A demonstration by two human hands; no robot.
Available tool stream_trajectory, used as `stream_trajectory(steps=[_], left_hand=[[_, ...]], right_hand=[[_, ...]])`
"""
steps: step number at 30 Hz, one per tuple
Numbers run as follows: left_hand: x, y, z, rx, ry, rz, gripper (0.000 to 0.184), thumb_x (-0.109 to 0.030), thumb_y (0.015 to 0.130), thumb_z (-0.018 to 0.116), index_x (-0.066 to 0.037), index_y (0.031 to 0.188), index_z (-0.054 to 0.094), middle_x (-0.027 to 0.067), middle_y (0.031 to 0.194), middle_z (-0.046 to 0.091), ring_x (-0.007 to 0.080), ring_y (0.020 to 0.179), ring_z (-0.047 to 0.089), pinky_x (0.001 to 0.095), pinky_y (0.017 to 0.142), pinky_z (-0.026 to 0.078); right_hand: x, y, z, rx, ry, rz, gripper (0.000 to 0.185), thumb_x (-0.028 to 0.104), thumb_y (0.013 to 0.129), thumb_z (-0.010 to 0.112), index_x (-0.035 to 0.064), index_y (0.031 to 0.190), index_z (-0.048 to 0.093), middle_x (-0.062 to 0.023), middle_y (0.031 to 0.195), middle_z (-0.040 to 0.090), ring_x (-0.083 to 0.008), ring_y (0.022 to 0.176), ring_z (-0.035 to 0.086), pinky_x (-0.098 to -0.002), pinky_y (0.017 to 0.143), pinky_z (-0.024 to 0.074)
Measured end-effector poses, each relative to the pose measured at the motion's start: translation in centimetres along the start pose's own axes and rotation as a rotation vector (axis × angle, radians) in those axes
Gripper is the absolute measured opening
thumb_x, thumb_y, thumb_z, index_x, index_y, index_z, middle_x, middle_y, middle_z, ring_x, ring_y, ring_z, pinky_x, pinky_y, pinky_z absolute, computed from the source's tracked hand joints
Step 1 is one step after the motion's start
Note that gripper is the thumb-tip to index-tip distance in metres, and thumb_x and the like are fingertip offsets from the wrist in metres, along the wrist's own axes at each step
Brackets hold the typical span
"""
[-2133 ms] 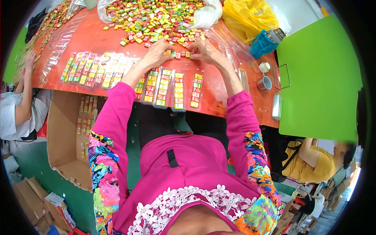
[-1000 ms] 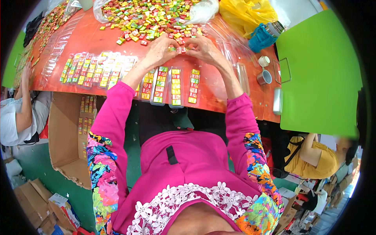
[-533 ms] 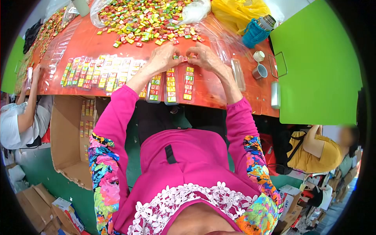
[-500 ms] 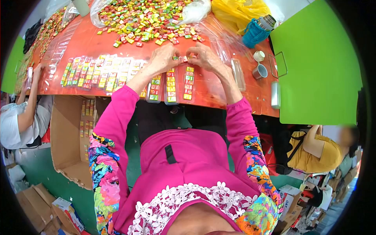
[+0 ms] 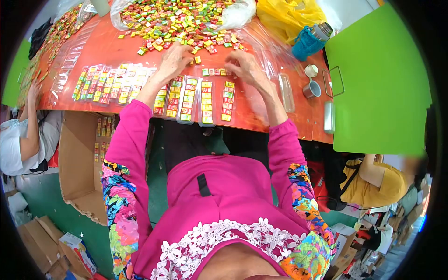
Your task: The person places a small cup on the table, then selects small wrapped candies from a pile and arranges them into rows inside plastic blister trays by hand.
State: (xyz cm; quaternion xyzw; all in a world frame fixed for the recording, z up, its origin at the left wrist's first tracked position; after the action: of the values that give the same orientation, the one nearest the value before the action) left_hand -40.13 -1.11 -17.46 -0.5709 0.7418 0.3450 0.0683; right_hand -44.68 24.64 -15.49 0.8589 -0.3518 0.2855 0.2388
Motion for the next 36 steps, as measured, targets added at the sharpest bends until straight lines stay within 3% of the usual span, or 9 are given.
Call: stream_trajectory(steps=[3, 7, 11, 16, 19, 21, 24, 27, 36], left_hand=[[0.3, -0.3, 0.2, 0.048, -0.007, -0.027, 0.034, -0.022, 0.086, 0.07, -0.005, 0.115, 0.067, 0.013, 0.096, 0.058, 0.0281, 0.089, 0.061, 0.0394, 0.078, 0.049], [-0.1, -0.2, 0.2, 0.072, -0.054, -0.054, 0.036, -0.023, 0.084, 0.073, -0.005, 0.115, 0.067, 0.0127, 0.098, 0.06, 0.0274, 0.089, 0.062, 0.0398, 0.077, 0.05], [-1.3, -0.7, -0.5, 0.134, -0.065, -0.015, 0.035, -0.024, 0.082, 0.075, -0.006, 0.111, 0.067, 0.011, 0.094, 0.06, 0.0262, 0.089, 0.061, 0.0381, 0.079, 0.049], [-0.8, -0.5, -0.1, 0.143, -0.065, -0.017, 0.029, -0.021, 0.082, 0.074, -0.004, 0.103, 0.068, 0.0099, 0.09, 0.059, 0.0251, 0.085, 0.06, 0.0372, 0.076, 0.048], [-0.2, -0.4, 0.1, 0.149, -0.123, -0.046, 0.031, -0.02, 0.081, 0.076, -0.001, 0.103, 0.067, 0.0109, 0.089, 0.061, 0.0262, 0.087, 0.062, 0.0381, 0.078, 0.049], [-0.6, -0.2, -0.6, 0.178, -0.165, -0.102, 0.031, -0.019, 0.08, 0.076, 0.0, 0.103, 0.069, 0.0116, 0.087, 0.063, 0.0256, 0.082, 0.063, 0.0375, 0.075, 0.05], [-1.8, -0.2, -1.4, 0.174, -0.202, -0.105, 0.029, -0.018, 0.082, 0.073, 0.001, 0.105, 0.071, 0.0087, 0.08, 0.066, 0.0161, 0.071, 0.061, 0.0315, 0.065, 0.049], [-2.6, -0.5, -2.0, 0.164, -0.211, -0.1, 0.03, -0.018, 0.084, 0.072, 0.002, 0.106, 0.07, 0.0051, 0.074, 0.066, 0.0101, 0.066, 0.06, 0.0276, 0.061, 0.049], [-1.9, -0.7, -1.7, 0.202, -0.291, -0.269, 0.026, -0.018, 0.086, 0.072, -0.002, 0.105, 0.07, 0.002, 0.073, 0.065, 0.0075, 0.064, 0.06, 0.0261, 0.06, 0.049]], right_hand=[[1.6, 3.9, -0.1, -0.154, -0.187, -0.137, 0.022, 0.018, 0.083, 0.072, 0.001, 0.097, 0.068, -0.0154, 0.083, 0.062, -0.0312, 0.08, 0.064, -0.0424, 0.07, 0.0492], [0.4, 8.3, 2.0, -0.231, -0.339, -0.09, 0.027, 0.024, 0.081, 0.074, 0.0021, 0.095, 0.07, -0.0187, 0.092, 0.067, -0.0359, 0.087, 0.065, -0.0459, 0.076, 0.0519], [-1.0, 10.3, 3.0, -0.118, -0.36, 0.002, 0.026, 0.024, 0.082, 0.072, 0.0027, 0.095, 0.07, -0.02, 0.093, 0.068, -0.0363, 0.09, 0.066, -0.0468, 0.076, 0.053], [-0.4, 6.7, -0.9, -0.05, -0.251, -0.147, 0.028, 0.026, 0.084, 0.072, 0.0016, 0.098, 0.07, -0.0137, 0.085, 0.069, -0.0248, 0.079, 0.065, -0.0374, 0.07, 0.0511], [-0.1, 2.3, -2.6, -0.02, -0.275, -0.136, 0.027, 0.023, 0.084, 0.071, 0.0017, 0.1, 0.069, -0.014, 0.088, 0.068, -0.0241, 0.078, 0.064, -0.0363, 0.069, 0.0504], [0.1, -0.2, -2.4, 0.031, -0.346, -0.121, 0.024, 0.018, 0.084, 0.069, 0.0023, 0.102, 0.066, -0.0139, 0.094, 0.064, -0.0276, 0.085, 0.065, -0.0386, 0.073, 0.0513], [0.3, -2.2, -1.6, 0.056, -0.414, -0.105, 0.021, 0.013, 0.085, 0.067, 0.0029, 0.103, 0.063, -0.0145, 0.098, 0.058, -0.0327, 0.092, 0.063, -0.0418, 0.08, 0.052], [0.6, -2.0, -1.2, 0.072, -0.436, -0.155, 0.02, 0.014, 0.085, 0.067, 0.0044, 0.101, 0.062, -0.0144, 0.094, 0.058, -0.0362, 0.09, 0.063, -0.0458, 0.076, 0.0519], [0.9, -2.5, -0.5, 0.041, -0.325, -0.084, 0.021, 0.015, 0.089, 0.066, 0.0018, 0.105, 0.065, -0.0151, 0.093, 0.058, -0.031, 0.087, 0.064, -0.0408, 0.076, 0.0509]])
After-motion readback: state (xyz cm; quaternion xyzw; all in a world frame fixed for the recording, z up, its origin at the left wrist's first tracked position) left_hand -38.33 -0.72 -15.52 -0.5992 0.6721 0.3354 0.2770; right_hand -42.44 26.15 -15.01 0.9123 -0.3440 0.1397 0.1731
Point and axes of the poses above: each hand's wrist, its own y-axis towards the middle knuckle, its own z-axis out of the palm, x = y × z, the point moved 3 cm from there along y, towards the middle knuckle
